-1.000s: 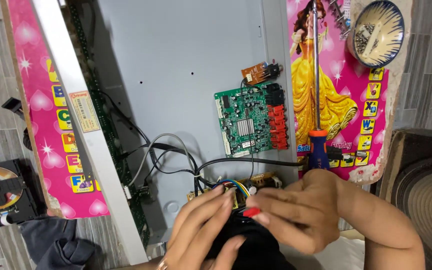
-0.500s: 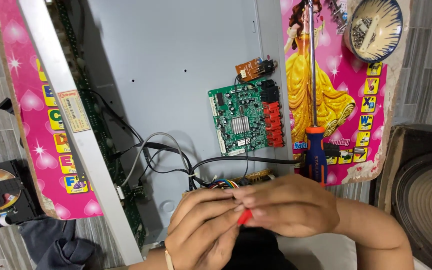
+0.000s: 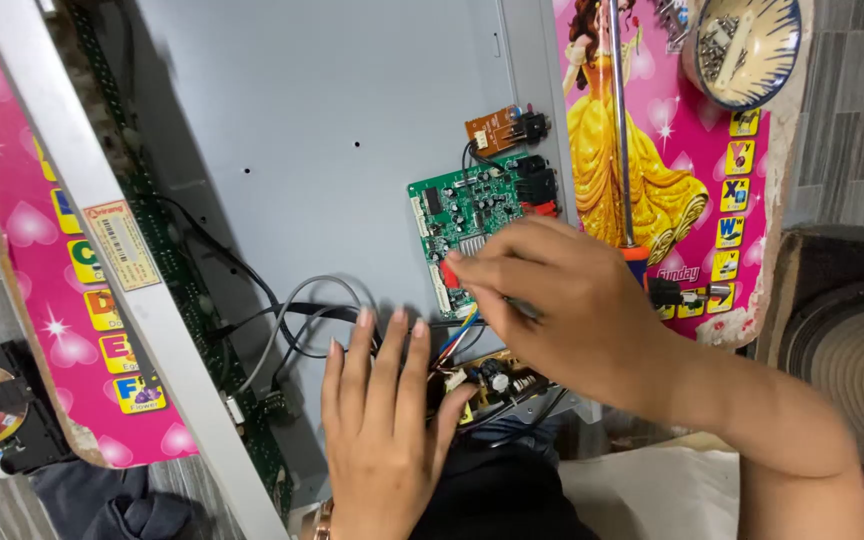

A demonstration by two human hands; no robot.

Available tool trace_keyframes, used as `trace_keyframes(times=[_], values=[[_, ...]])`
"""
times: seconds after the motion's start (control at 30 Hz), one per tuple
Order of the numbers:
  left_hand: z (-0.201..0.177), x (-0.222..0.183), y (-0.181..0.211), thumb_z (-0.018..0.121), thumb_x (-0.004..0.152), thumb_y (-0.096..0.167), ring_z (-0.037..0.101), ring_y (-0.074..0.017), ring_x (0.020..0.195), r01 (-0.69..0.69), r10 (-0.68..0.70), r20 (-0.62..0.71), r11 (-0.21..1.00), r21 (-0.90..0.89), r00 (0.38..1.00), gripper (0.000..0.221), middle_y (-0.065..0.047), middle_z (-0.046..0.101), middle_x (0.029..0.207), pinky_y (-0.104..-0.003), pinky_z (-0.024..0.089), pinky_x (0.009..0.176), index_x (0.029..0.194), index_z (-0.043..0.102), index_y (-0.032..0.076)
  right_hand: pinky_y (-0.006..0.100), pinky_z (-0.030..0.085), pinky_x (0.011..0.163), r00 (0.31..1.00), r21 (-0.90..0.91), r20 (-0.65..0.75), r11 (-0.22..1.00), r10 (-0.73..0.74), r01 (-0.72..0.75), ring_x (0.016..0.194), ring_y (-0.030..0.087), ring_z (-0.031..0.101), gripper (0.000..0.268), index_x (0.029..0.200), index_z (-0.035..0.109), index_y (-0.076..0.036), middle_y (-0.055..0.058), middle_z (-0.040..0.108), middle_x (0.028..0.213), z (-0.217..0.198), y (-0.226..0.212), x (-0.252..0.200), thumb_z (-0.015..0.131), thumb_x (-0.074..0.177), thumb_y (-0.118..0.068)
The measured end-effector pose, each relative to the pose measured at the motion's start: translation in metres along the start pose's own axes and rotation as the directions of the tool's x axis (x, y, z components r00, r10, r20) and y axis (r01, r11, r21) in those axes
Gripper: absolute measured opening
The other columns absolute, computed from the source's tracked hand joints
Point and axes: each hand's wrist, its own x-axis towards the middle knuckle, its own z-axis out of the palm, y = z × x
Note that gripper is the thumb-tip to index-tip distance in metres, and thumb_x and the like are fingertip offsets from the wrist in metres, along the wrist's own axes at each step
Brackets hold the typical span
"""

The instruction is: Repairing an electronic device by connecting wires and securing circuit boards

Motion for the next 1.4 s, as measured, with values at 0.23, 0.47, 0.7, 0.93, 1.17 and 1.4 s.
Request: trace_keyframes(times=[0.23, 0.47, 0.7, 0.93, 1.17, 1.4], values=[[0.004, 0.002, -0.005, 0.077, 0.09, 0.038, 0.05, -0.0385, 0.141, -0.02, 0.021, 0.048, 1.0, -0.024, 0.999, 0.064, -0.02, 0.058, 0.145, -0.058, 0.034, 0.117, 0.137, 0.058, -0.001, 0.034, 0.048, 0.065, 0.996, -0.083, 0.085, 0.997, 0.006, 0.001, 0.073, 0.022, 0.056, 0.018, 0.102, 0.072, 0.002, 0.007, 0.062, 0.088, 0.007, -0.004, 0.014, 0.069, 0.084, 0.007], [0.006, 0.002, -0.008, 0.076, 0.091, 0.037, 0.053, -0.0395, 0.139, -0.023, 0.025, 0.049, 0.999, -0.041, 0.998, 0.062, -0.022, 0.06, 0.144, -0.058, 0.034, 0.118, 0.136, 0.06, -0.003, 0.035, 0.047, 0.064, 0.985, -0.183, 0.161, 0.983, 0.053, -0.023, 0.069, 0.024, 0.054, 0.01, 0.08, 0.064, -0.002, 0.006, 0.056, 0.081, 0.011, -0.004, 0.016, 0.07, 0.088, 0.001], [0.004, 0.003, -0.009, 0.075, 0.093, 0.038, 0.054, -0.0396, 0.137, -0.027, 0.029, 0.037, 0.998, -0.048, 0.999, 0.061, -0.023, 0.061, 0.141, -0.057, 0.034, 0.117, 0.135, 0.061, -0.003, 0.039, 0.047, 0.069, 0.972, -0.192, 0.236, 0.981, 0.021, 0.026, 0.076, 0.027, 0.054, 0.006, 0.086, 0.062, -0.002, 0.01, 0.055, 0.086, 0.011, -0.01, 0.021, 0.067, 0.086, 0.001], [0.004, 0.001, -0.011, 0.076, 0.093, 0.037, 0.053, -0.04, 0.138, -0.024, 0.026, 0.039, 0.998, -0.063, 0.999, 0.061, -0.024, 0.061, 0.142, -0.058, 0.035, 0.117, 0.136, 0.06, -0.003, 0.036, 0.046, 0.065, 0.971, -0.267, 0.235, 0.963, 0.035, 0.03, 0.075, 0.025, 0.054, 0.01, 0.085, 0.062, -0.004, 0.007, 0.056, 0.085, 0.016, -0.016, 0.01, 0.071, 0.088, -0.004], [0.004, 0.0, -0.015, 0.075, 0.094, 0.036, 0.051, -0.0407, 0.141, -0.023, 0.027, 0.044, 0.996, -0.09, 0.999, 0.062, -0.025, 0.058, 0.145, -0.058, 0.034, 0.118, 0.138, 0.058, -0.004, 0.036, 0.046, 0.064, 0.969, -0.319, 0.248, 0.945, 0.013, 0.069, 0.074, 0.025, 0.054, 0.003, 0.089, 0.067, -0.001, 0.008, 0.058, 0.085, 0.022, -0.021, 0.009, 0.069, 0.091, -0.004], [0.006, -0.002, -0.016, 0.076, 0.094, 0.037, 0.05, -0.0403, 0.141, -0.023, 0.027, 0.042, 0.995, -0.099, 0.999, 0.064, -0.025, 0.057, 0.146, -0.058, 0.034, 0.118, 0.138, 0.058, -0.005, 0.034, 0.045, 0.059, 0.956, -0.368, 0.291, 0.927, 0.045, 0.068, 0.072, 0.023, 0.052, 0.004, 0.089, 0.067, -0.003, 0.008, 0.058, 0.084, 0.024, -0.025, 0.008, 0.069, 0.091, -0.006]])
